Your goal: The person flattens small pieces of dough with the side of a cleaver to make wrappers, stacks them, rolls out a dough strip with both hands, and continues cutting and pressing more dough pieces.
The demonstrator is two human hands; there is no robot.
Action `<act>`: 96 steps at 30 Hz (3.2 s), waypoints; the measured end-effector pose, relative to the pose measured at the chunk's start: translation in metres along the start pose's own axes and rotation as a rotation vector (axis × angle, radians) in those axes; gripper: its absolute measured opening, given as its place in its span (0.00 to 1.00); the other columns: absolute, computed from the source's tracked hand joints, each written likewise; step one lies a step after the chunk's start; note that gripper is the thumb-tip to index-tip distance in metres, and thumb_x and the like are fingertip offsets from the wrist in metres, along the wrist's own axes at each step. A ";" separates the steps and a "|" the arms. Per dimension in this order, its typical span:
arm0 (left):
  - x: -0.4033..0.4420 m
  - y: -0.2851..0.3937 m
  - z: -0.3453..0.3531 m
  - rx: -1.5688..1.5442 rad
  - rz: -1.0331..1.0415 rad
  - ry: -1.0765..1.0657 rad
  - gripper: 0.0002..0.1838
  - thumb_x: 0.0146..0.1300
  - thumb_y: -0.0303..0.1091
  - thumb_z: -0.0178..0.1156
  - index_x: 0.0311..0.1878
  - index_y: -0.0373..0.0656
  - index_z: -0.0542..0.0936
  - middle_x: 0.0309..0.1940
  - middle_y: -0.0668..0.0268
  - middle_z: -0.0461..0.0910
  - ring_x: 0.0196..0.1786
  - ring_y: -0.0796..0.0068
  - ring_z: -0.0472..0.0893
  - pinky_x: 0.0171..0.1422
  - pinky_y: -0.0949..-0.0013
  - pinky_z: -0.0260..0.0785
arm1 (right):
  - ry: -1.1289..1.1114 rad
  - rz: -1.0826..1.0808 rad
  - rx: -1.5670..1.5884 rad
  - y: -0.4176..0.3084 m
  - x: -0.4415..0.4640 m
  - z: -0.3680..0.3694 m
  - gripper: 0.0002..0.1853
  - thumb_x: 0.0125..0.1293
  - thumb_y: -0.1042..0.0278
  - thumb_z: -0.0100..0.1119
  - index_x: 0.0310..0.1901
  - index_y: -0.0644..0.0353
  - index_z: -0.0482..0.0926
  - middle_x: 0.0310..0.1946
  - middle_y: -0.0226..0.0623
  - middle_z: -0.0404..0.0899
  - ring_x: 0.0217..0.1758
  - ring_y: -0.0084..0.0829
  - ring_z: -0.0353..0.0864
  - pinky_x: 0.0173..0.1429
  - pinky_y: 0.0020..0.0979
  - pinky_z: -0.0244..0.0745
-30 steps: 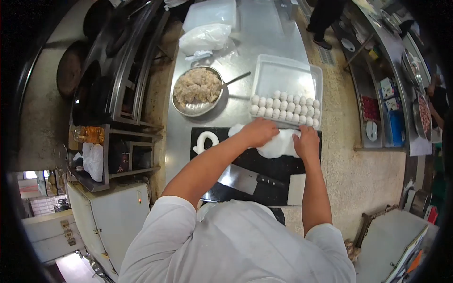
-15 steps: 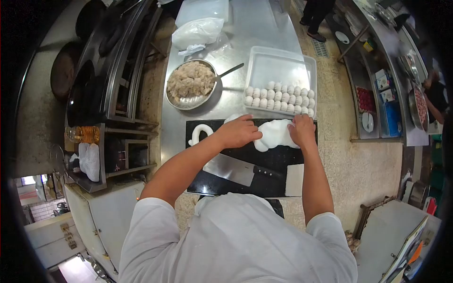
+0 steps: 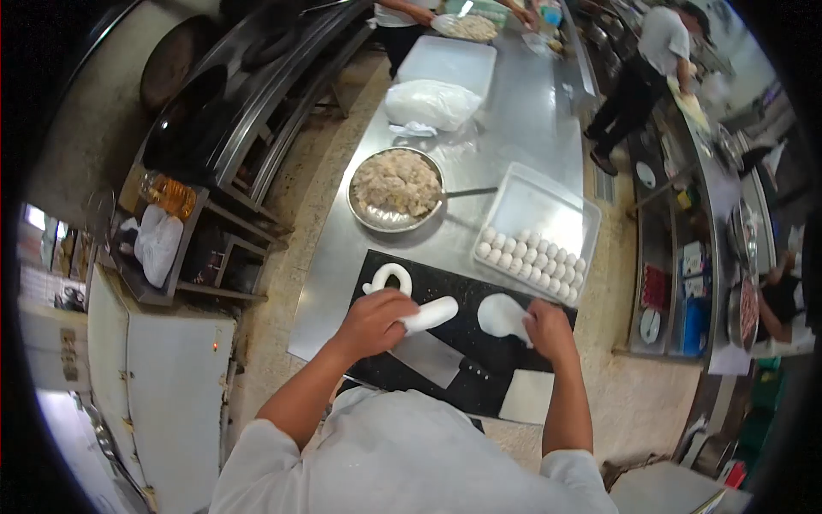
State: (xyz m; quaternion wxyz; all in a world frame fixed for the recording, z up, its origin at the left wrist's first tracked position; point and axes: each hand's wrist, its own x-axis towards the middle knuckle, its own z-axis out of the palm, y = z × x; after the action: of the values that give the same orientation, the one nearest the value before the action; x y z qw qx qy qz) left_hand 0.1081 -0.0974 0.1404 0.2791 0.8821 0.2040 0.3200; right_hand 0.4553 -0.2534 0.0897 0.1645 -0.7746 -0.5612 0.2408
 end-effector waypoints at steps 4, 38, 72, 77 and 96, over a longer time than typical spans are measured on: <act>-0.038 0.018 -0.014 -0.162 -0.199 0.191 0.15 0.49 0.20 0.68 0.43 0.42 0.84 0.39 0.60 0.84 0.40 0.62 0.85 0.45 0.64 0.78 | -0.055 -0.080 0.170 -0.073 -0.008 -0.042 0.10 0.63 0.72 0.65 0.46 0.61 0.81 0.42 0.52 0.86 0.49 0.55 0.86 0.53 0.48 0.79; 0.325 -0.029 -0.084 -1.368 -0.094 0.492 0.20 0.67 0.36 0.67 0.59 0.45 0.75 0.49 0.65 0.83 0.51 0.67 0.83 0.57 0.61 0.74 | 0.550 0.315 1.067 -0.012 -0.107 0.052 0.16 0.75 0.70 0.63 0.60 0.65 0.76 0.49 0.40 0.85 0.46 0.28 0.85 0.53 0.30 0.82; -0.115 -0.168 -0.007 -0.199 -0.034 -0.198 0.14 0.61 0.34 0.72 0.46 0.40 0.81 0.45 0.57 0.83 0.50 0.50 0.82 0.54 0.52 0.75 | 0.287 0.652 0.376 -0.297 -0.174 0.204 0.13 0.70 0.68 0.64 0.51 0.63 0.77 0.34 0.49 0.83 0.35 0.48 0.86 0.41 0.43 0.78; -0.115 -0.172 -0.016 -0.126 0.016 -0.279 0.13 0.61 0.31 0.71 0.45 0.37 0.81 0.43 0.55 0.82 0.45 0.49 0.84 0.49 0.54 0.78 | 0.139 0.467 -0.102 -0.343 -0.136 0.199 0.14 0.71 0.66 0.59 0.51 0.62 0.71 0.45 0.57 0.80 0.41 0.58 0.84 0.40 0.55 0.78; -0.139 -0.071 0.032 0.400 0.732 -0.668 0.28 0.74 0.57 0.56 0.71 0.54 0.76 0.73 0.54 0.71 0.78 0.44 0.64 0.78 0.33 0.55 | 0.698 0.677 0.701 -0.255 -0.325 0.226 0.17 0.72 0.55 0.66 0.44 0.65 0.82 0.26 0.40 0.84 0.29 0.34 0.84 0.35 0.36 0.77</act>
State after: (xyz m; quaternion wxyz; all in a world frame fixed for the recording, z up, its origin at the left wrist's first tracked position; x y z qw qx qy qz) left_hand 0.0179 -0.1295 0.0130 0.0254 0.9854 -0.1598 0.0533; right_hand 0.0458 -0.4845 0.0975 0.4991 -0.8432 -0.0829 0.1820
